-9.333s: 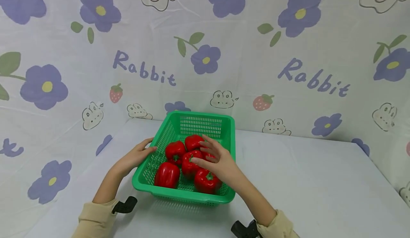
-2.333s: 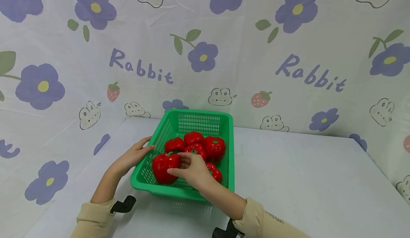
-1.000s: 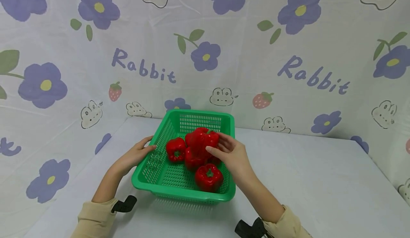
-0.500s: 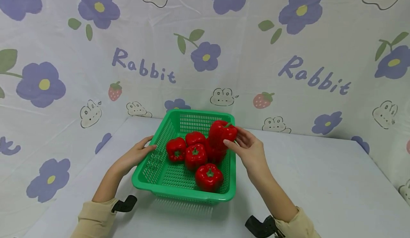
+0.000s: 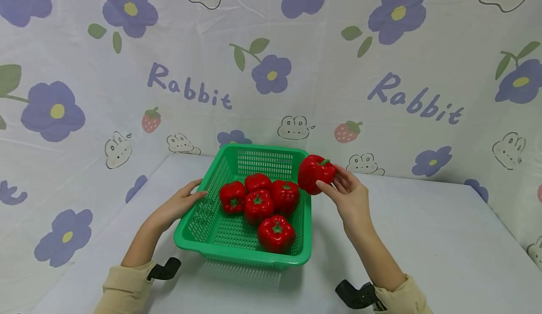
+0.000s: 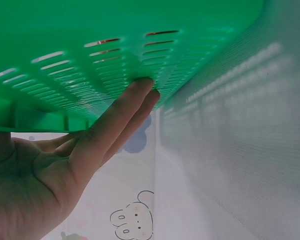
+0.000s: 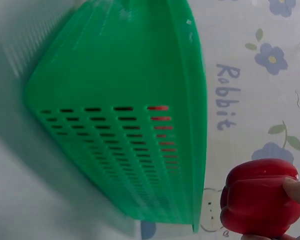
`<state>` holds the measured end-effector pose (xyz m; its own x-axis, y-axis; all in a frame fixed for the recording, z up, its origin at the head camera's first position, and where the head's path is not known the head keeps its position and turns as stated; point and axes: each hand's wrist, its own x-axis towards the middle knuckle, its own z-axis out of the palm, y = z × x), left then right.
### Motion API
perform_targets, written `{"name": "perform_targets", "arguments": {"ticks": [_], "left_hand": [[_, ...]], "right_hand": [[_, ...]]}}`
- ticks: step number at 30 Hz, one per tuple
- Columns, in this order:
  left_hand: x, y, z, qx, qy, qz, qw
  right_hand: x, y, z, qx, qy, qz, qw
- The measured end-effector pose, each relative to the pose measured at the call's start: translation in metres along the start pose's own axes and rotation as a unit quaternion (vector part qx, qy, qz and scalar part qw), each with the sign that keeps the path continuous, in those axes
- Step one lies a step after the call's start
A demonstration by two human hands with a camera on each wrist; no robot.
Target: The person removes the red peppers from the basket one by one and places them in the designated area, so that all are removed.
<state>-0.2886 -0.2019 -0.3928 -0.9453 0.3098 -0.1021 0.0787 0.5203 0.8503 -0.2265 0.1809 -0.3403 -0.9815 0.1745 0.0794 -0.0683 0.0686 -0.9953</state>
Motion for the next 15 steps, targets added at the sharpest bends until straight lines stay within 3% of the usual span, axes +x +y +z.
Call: {"name": "perform_targets", "arguments": {"ticks": [15], "left_hand": [[-0.002,0.001,0.0,0.002,-0.003,-0.002,1.0]], "right_hand": [[0.011,0.029,-0.018,0.008,0.066,0.01,0.9977]]}}
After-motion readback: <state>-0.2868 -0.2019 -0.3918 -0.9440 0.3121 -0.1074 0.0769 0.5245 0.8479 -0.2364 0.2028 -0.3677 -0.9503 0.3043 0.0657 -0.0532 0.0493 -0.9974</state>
